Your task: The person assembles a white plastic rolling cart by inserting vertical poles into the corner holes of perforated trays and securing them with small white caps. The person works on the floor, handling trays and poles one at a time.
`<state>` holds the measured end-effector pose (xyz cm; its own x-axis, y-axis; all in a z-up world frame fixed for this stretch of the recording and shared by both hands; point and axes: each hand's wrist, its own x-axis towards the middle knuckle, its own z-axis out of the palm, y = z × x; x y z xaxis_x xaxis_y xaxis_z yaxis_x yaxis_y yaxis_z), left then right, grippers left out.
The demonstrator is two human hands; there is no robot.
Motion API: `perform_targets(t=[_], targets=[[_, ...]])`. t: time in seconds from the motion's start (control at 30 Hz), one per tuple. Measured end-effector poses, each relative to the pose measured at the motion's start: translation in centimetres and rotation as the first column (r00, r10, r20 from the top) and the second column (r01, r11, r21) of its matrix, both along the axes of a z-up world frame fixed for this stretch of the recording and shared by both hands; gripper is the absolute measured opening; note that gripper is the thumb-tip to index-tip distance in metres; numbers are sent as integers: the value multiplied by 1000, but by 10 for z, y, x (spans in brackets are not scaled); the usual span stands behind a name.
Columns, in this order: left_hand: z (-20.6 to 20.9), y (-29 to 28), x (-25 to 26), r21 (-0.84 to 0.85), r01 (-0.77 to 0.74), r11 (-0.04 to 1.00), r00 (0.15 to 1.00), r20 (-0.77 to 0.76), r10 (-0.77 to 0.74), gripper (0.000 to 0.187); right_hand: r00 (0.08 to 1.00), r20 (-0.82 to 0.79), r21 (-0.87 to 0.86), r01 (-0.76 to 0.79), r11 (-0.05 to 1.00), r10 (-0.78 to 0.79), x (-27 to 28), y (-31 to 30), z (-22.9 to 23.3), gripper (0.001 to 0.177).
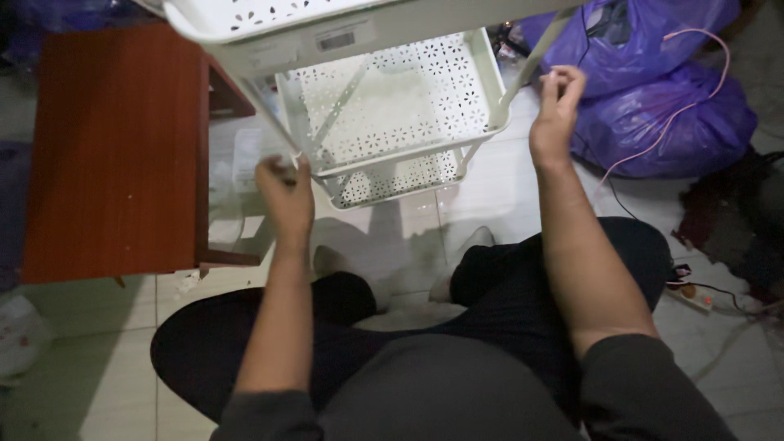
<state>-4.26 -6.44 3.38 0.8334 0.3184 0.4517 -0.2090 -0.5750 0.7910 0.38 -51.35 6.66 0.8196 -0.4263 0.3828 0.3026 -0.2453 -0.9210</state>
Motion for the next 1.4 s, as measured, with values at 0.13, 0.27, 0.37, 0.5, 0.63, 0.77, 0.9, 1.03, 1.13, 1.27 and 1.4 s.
perform_targets(t=[0.13, 0.27, 0.37, 0.5, 0.63, 0.77, 0.9, 1.03, 1.13, 1.27, 1.4], targets=[[-2, -22, -13, -549, -6, 836, 872, -411, -264, 44, 867, -414, 392, -105, 914, 277, 8, -4, -27, 45], [-2, -47, -17, -671, 91, 736, 843, -342, -415, 40, 860, -356, 392, -217, 894, 365, 8, 0, -46, 46], [-2, -51, -11, -685, 128, 717, 863, -279, -420, 37, 868, -368, 273, -241, 931, 333, 6, 1, -53, 46], [-11, -43, 13, -727, 146, 671, 884, -209, -419, 31, 822, -348, 337, -338, 879, 450, 6, 4, -61, 46], [-28, -32, 53, -758, 76, 648, 924, -192, -332, 30, 737, -428, 327, -413, 850, 523, 0, 15, -67, 44], [-42, -22, 88, -800, 54, 597, 941, -160, -299, 38, 608, -473, 338, -543, 769, 638, -7, 32, -54, 39], [-39, -10, 111, -779, 55, 625, 950, -152, -272, 68, 425, -622, 228, -705, 672, 657, -25, 47, -25, 40], [-21, -19, 107, -642, 316, 699, 908, -9, -420, 76, 310, -577, 145, -872, 468, 755, -41, 80, -8, 37], [-9, -43, 85, -572, 333, 750, 890, -73, -450, 92, 233, -513, 244, -883, 401, 826, -51, 110, -6, 42], [-5, -69, 47, -602, 290, 744, 919, -42, -393, 97, 233, -591, 181, -894, 409, 772, -61, 130, -1, 41], [-5, -90, 23, -514, 300, 804, 947, 59, -315, 98, 389, -626, -46, -883, 467, 676, -61, 133, 21, 38]])
